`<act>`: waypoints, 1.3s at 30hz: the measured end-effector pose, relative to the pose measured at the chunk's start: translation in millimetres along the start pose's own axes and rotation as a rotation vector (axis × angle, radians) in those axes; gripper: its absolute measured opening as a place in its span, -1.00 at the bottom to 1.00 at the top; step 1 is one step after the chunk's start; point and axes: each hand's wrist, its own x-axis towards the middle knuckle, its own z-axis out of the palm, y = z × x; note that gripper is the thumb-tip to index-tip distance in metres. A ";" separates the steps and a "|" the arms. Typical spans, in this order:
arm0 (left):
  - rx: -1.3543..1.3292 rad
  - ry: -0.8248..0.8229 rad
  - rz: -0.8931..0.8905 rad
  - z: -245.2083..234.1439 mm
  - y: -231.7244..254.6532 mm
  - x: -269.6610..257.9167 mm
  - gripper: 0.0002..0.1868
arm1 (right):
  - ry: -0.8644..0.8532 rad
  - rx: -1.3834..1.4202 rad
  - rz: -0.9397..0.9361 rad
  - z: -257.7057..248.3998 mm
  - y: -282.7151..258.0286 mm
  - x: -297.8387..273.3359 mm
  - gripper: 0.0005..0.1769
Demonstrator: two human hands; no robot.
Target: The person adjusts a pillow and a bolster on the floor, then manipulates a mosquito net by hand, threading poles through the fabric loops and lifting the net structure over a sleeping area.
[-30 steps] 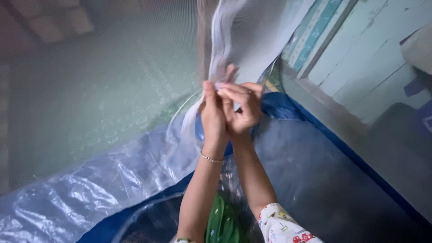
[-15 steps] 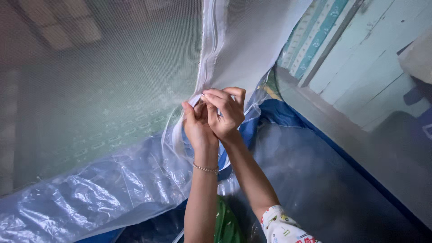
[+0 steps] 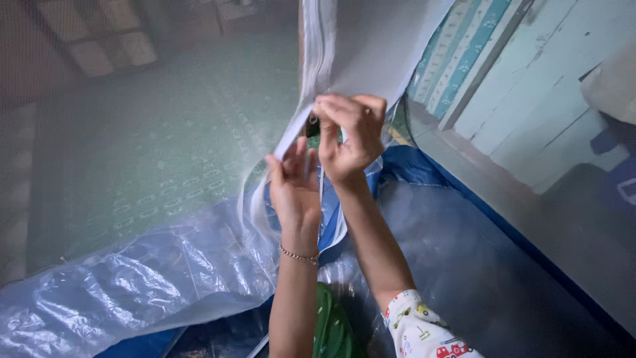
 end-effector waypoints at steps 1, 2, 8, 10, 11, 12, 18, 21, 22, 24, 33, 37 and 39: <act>-0.001 -0.001 -0.001 7.5 -0.9 -5.3 -0.50 | 0.035 -0.011 0.015 -1.7 -0.5 3.8 -0.83; -0.054 -0.091 -0.085 16.0 -1.6 -11.2 -0.48 | 0.035 -0.013 0.013 -6.2 0.7 8.3 -0.83; 0.300 -0.553 0.063 79.5 -18.2 -29.2 -0.22 | 0.041 0.012 0.057 -21.3 2.7 23.0 -0.84; 0.706 -0.419 0.337 96.9 -22.3 -16.9 -0.33 | 0.065 0.019 0.068 -20.3 1.0 23.3 -0.83; 0.574 -0.400 0.213 102.6 -19.6 -8.1 -0.33 | 0.065 0.021 0.066 -19.8 1.2 23.8 -0.83; 0.442 -0.378 0.089 104.7 -17.5 -3.1 -0.33 | 0.043 -0.001 0.053 -19.9 2.5 24.7 -0.83; 0.187 -0.251 0.133 82.8 -14.3 24.1 -0.41 | 0.042 -0.038 0.051 4.1 -4.2 20.3 -0.84; 0.138 -0.214 0.113 67.0 -9.0 36.4 -0.39 | 0.041 -0.012 0.036 13.0 -8.2 20.6 -0.85; 0.136 -0.220 0.122 63.2 -8.9 39.1 -0.39 | 0.034 -0.013 0.035 15.3 -9.9 20.5 -0.85; 0.132 -0.180 0.118 58.7 -9.7 43.8 -0.37 | 0.053 -0.004 0.033 19.3 -9.2 24.4 -0.85; 0.398 -0.164 0.188 35.6 -2.8 52.4 -0.33 | 0.114 -0.037 -0.108 18.7 -6.2 57.9 -0.84; 0.304 -0.157 0.199 20.4 -2.7 63.0 -0.39 | 0.154 -0.051 -0.138 18.8 -11.4 77.4 -0.83; 0.328 -0.073 0.200 11.3 -0.6 65.6 -0.44 | 0.185 -0.049 -0.158 18.3 -13.8 88.9 -0.83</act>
